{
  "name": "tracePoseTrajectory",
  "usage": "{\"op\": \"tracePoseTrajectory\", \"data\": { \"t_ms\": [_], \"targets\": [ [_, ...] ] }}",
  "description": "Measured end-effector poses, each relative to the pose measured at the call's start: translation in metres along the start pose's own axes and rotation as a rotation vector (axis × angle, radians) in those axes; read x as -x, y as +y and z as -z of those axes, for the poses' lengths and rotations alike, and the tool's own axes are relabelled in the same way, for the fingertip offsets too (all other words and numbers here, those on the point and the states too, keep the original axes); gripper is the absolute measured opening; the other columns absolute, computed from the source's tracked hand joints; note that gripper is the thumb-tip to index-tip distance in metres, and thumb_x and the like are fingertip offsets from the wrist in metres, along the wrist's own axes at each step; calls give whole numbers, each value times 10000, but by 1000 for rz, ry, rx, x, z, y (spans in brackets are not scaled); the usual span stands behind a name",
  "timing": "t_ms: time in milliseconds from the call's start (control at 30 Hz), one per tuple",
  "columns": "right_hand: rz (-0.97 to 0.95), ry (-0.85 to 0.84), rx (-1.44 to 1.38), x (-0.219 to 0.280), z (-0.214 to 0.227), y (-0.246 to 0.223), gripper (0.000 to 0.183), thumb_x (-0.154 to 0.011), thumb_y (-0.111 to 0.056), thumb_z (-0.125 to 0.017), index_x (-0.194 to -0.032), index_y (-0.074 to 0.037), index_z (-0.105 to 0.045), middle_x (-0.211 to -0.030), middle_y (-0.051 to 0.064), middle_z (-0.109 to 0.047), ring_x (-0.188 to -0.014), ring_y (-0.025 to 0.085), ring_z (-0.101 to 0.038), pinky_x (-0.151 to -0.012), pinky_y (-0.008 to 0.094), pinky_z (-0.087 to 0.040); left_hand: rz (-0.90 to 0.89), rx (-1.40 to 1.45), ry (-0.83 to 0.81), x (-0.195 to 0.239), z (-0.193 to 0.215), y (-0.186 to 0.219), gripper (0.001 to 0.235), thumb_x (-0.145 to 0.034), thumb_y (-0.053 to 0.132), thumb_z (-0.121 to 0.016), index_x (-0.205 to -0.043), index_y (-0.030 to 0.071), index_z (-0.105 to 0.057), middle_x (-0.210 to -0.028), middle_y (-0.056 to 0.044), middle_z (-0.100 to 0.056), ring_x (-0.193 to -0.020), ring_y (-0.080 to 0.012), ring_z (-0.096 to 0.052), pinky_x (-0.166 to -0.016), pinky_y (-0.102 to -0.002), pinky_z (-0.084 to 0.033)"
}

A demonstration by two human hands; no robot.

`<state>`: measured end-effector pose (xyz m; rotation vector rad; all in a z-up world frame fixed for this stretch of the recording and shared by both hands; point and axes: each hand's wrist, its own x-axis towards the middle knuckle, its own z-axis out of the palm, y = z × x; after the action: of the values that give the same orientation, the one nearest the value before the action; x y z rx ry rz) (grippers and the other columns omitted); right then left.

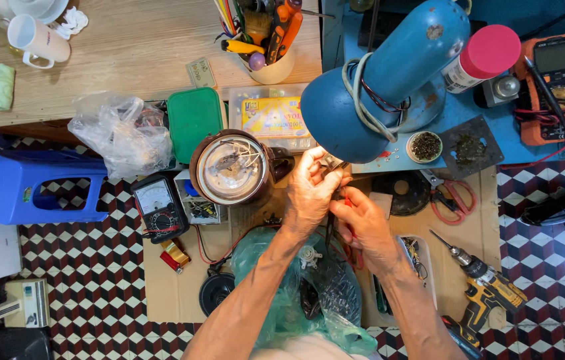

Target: The person assembles a small white plastic gear with a black metal housing, then uses multimeter probes to test electrical continuity on the assembled unit. The person places the unit into a black circular base and continues testing with the probes.

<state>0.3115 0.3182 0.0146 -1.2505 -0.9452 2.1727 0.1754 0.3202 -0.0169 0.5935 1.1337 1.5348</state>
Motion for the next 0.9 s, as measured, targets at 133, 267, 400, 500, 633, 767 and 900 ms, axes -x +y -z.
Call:
{"op": "tracePoseTrajectory", "data": {
  "t_ms": [133, 267, 400, 500, 633, 767, 900],
  "targets": [
    [40, -16, 31, -3, 17, 8, 272, -1053, -223, -594, -1095, 32, -682, -661, -44, -495, -536, 6, -396, -460, 171, -253, -72, -244, 68, 6, -4, 14, 371, -969, -17, -621, -1332, 9, -550, -1202, -112, -681, -1065, -151, -689, -885, -282, -601],
    [65, 113, 44, -4, 33, 3, 242, -1003, -211, -517, -1106, -40, -655, -709, 14, -642, -523, 27, -426, -451, 176, -292, -172, -565, 131, 6, -3, 33, 337, -941, 3, -645, -1271, 55, -594, -1185, -102, -673, -1028, -181, -718, -813, -288, -634],
    [243, 122, -31, -12, 31, -4, 228, -1042, -210, -489, -1120, -40, -618, -781, 59, -641, -681, 83, -599, -621, 208, -491, -299, -762, 94, 8, -1, 43, 348, -913, -12, -653, -1252, 59, -622, -1214, -111, -664, -1083, -238, -728, -876, -321, -633],
    [253, 133, -156, -22, 23, -11, 136, -1036, -187, -532, -1056, -54, -552, -858, 68, -619, -629, 106, -570, -513, 229, -411, -309, -785, 97, 11, -3, 47, 367, -888, -20, -647, -1246, 59, -630, -1215, -115, -666, -1064, -253, -736, -883, -330, -626],
    [195, 161, -223, -28, 12, -16, 119, -1027, -173, -612, -1032, -65, -565, -882, 41, -560, -548, 86, -489, -426, 222, -343, -394, -875, 53, 17, -1, 52, 374, -890, -35, -635, -1253, 53, -622, -1209, -132, -669, -1113, -290, -711, -943, -355, -585],
    [230, 148, -243, -32, 4, -17, 132, -1001, -169, -635, -1024, -48, -590, -937, 53, -617, -551, 78, -495, -415, 219, -346, -276, -839, 22, 20, -2, 52, 358, -892, -26, -620, -1241, 56, -616, -1190, -131, -673, -1080, -272, -722, -908, -338, -592],
    [219, 148, -243, -34, 4, -17, 137, -998, -164, -654, -1011, -35, -608, -926, 57, -617, -563, 79, -504, -422, 219, -348, -301, -818, 8, 19, 0, 50, 364, -883, -36, -635, -1236, 54, -620, -1180, -132, -677, -1089, -277, -721, -914, -342, -589]
  ]
}}
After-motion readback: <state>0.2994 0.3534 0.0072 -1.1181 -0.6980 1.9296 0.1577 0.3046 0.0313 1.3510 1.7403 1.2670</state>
